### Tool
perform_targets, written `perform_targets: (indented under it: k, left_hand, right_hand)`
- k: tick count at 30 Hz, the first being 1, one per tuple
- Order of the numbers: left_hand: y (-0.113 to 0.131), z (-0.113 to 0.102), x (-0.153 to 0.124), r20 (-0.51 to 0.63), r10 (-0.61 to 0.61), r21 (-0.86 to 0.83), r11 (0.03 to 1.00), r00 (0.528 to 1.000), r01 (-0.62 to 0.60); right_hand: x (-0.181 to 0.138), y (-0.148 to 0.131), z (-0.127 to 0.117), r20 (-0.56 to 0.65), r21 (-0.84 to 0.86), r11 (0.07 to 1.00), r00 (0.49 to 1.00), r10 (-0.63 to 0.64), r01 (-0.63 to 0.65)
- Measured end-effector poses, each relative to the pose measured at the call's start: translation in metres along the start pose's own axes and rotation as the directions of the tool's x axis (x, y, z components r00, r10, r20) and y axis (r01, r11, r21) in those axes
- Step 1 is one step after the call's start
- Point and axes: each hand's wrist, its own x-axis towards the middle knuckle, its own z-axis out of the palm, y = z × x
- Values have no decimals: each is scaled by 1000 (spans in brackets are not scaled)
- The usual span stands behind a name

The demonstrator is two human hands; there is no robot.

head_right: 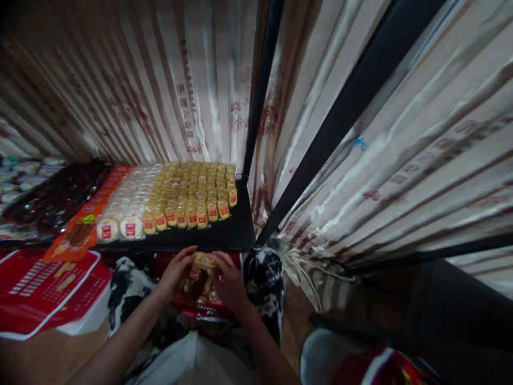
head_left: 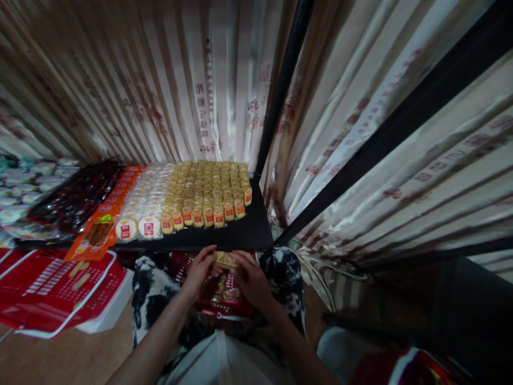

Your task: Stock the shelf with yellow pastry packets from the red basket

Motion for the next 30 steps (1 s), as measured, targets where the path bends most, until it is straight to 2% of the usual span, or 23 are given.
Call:
perform_targets:
  k: [2, 5, 9, 11, 13, 15, 18, 20, 23, 24, 26, 28, 30]
  left_hand:
    - [4, 2, -1, 35, 15, 21, 1000, 999, -16]
    - [8, 4, -1, 99, 46, 49, 997, 994, -51]
    - [9, 6, 1, 177, 51, 79, 995, 983, -66]
    - [8, 7, 3, 176, 51, 122, 990, 983, -74]
    - [6, 10, 6, 159, 55, 153, 985, 986, -80]
    - [7, 13, 9, 146, 59, 157, 984, 988, -82]
    - [14, 19, 13, 161, 92, 185, 975, 983, -122]
    - [23, 24, 16, 182, 140, 233, 956, 973, -181]
    - [35, 34, 22, 195, 200, 292, 923, 960, -251]
    - [38, 38, 24, 198, 213, 306, 914, 957, -267]
    - [43, 47, 29, 207, 233, 345, 891, 950, -294]
    - [46, 56, 35, 218, 261, 396, 857, 941, -329]
    - [47, 64, 40, 232, 296, 448, 813, 926, -372]
  right_hand:
    - [2, -1, -1, -19, 75, 996, 998, 53, -52]
    - [4, 0, 0, -7, 213, 939, 961, 277, -270]
    - [7, -7, -2, 92, 445, 718, 825, 558, -536]
    - [9, -12, -4, 137, 499, 614, 755, 641, -612]
    - [11, -13, -5, 164, 507, 566, 718, 677, -649]
    - [11, -10, -4, 161, 509, 573, 725, 670, -642]
    - [10, 0, -2, 70, 461, 678, 785, 615, -572]
    - [8, 7, -1, -56, 339, 792, 829, 556, -508]
    - [6, 13, -3, -308, 21, 943, 895, 322, -332]
    - [7, 13, -3, -357, -84, 959, 907, 225, -271]
    - [10, 11, -4, -381, -219, 960, 921, 78, -172]
    - [15, 10, -5, -357, -268, 955, 934, 27, -130]
    - [22, 10, -5, -342, -284, 947, 938, 46, -150]
